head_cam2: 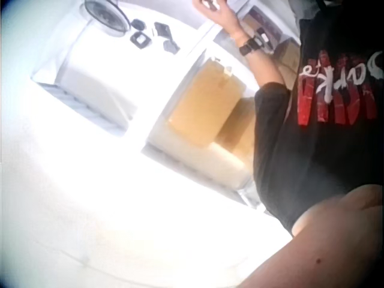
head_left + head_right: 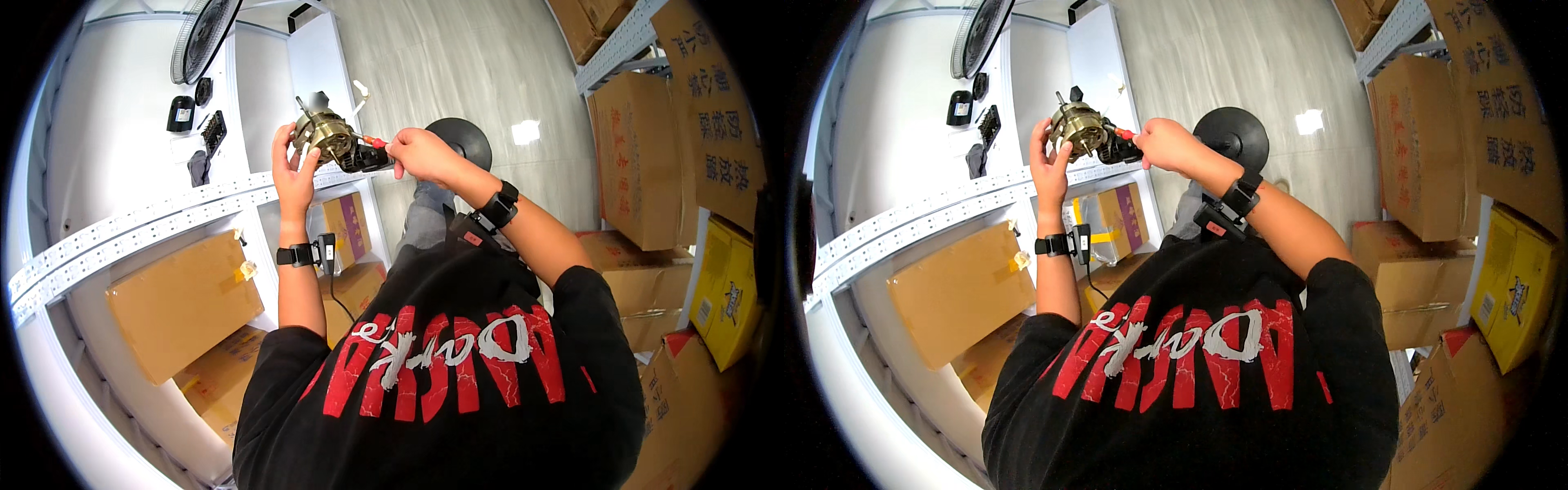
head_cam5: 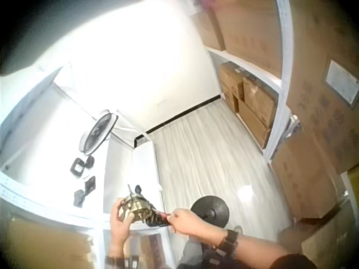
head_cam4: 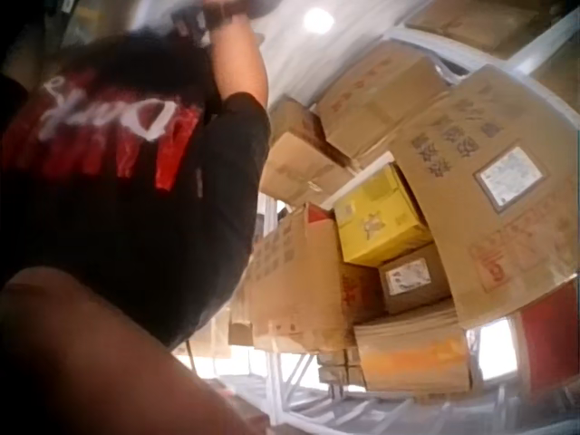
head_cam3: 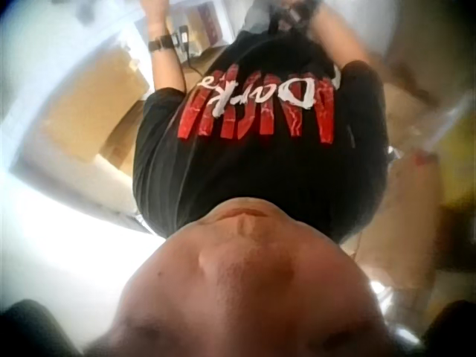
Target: The person uses a screwdriver to adjust and tighten screws on a mechanical device mounted on a stand. They repeatedly rotate the device and manipulate its components while working in a storage room.
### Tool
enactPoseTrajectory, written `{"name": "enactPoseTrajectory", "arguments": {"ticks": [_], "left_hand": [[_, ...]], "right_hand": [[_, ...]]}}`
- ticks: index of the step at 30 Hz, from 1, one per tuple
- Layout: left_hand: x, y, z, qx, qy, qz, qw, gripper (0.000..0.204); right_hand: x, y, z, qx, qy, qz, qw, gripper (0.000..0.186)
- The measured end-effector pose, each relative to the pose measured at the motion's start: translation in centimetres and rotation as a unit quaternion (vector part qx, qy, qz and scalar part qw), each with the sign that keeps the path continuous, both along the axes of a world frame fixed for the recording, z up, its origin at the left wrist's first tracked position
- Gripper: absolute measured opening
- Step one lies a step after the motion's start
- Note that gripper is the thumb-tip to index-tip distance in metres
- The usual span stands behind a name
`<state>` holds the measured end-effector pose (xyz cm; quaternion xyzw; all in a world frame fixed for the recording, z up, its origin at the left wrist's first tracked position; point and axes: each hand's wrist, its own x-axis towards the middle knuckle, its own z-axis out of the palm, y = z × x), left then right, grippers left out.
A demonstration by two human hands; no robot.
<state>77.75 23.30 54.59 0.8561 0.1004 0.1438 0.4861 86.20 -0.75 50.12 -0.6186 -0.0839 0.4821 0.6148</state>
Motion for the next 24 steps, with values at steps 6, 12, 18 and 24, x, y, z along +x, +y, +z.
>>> {"name": "enactPoseTrajectory", "arguments": {"ticks": [6,12,18,24], "left_hand": [[0.0,0.2,-0.2,0.032,0.003,-0.008,0.999,0.054],[0.2,0.2,-0.3,0.043,-0.006,-0.017,0.999,0.053],[0.4,0.1,-0.6,0.064,-0.017,-0.016,0.998,0.049],[0.1,0.0,-0.7,0.054,-0.015,-0.001,0.998,0.051]], "right_hand": [[-1.7,0.2,-0.3,0.001,-0.058,-0.020,0.998,0.027],[-1.3,-0.1,-0.9,-0.017,-0.147,-0.026,0.989,0.029],[-1.6,0.2,-1.4,-0.009,-0.119,-0.024,0.993,0.028],[-1.9,0.0,-1.9,-0.013,-0.137,-0.037,0.990,0.027]]}}
